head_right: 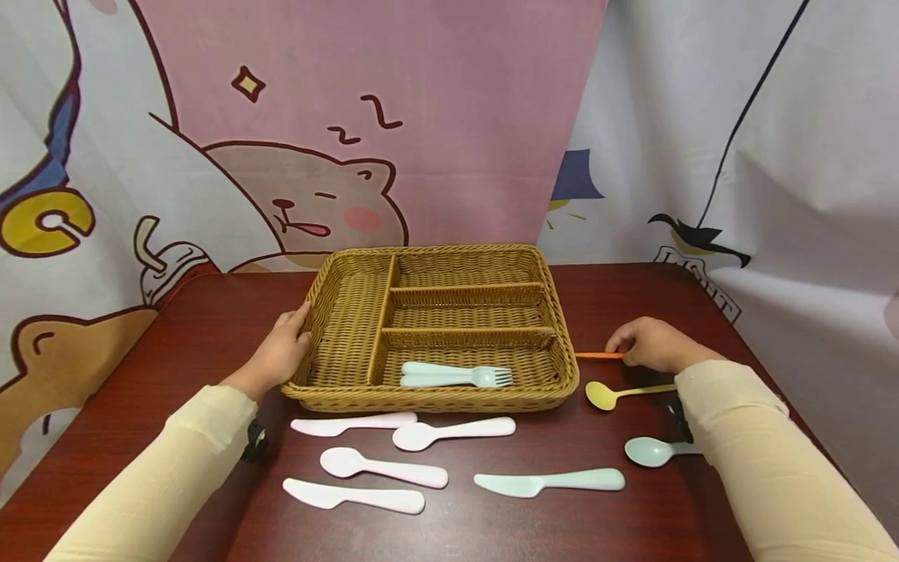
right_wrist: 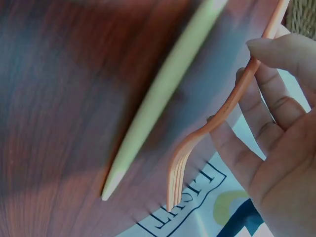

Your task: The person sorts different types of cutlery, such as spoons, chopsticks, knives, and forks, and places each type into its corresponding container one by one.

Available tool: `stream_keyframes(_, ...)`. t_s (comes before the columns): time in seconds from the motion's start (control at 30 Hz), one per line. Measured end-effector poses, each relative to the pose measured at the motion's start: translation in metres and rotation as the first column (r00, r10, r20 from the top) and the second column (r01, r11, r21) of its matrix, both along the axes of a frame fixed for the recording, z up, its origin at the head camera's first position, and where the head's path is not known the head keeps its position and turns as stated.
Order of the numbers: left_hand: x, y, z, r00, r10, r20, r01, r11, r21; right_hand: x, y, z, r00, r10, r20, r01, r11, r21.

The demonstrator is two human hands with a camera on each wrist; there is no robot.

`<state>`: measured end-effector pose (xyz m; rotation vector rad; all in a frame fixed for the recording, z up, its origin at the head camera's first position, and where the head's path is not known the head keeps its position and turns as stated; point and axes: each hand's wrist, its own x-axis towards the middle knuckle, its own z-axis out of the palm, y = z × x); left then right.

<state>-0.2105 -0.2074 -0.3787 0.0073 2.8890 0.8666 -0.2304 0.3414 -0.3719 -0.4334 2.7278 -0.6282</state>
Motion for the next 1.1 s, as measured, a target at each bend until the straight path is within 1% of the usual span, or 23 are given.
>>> stream_keyframes(0.2, 0.000, 0.000, 0.000, 1.000, -0.001, -0.003, 0.001, 1.000, -0.005, 0.000, 0.006, 0.008, 0.997, -0.023, -0.071, 0.025, 1.000, 0.016)
stream_keyframes(0.47, 0.000, -0.001, -0.001, 1.000, -0.003, -0.010, 0.003, 1.000, -0.001, 0.003, 0.012, 0.017, 0.982, -0.119, -0.144, 0.116, 0.993, -0.032)
stream_keyframes(0.77, 0.000, -0.001, 0.000, 1.000, -0.006, -0.016, 0.006, 1.000, 0.006, 0.009, -0.003, 0.033, 0.954, -0.143, -0.263, 0.121, 0.988, -0.099)
stream_keyframes(1.1, 0.001, -0.001, 0.000, 1.000, -0.004, -0.015, 0.004, 1.000, 0.019, 0.014, -0.026, 0.046, 0.932, -0.162, -0.325, 0.116, 0.981, -0.158)
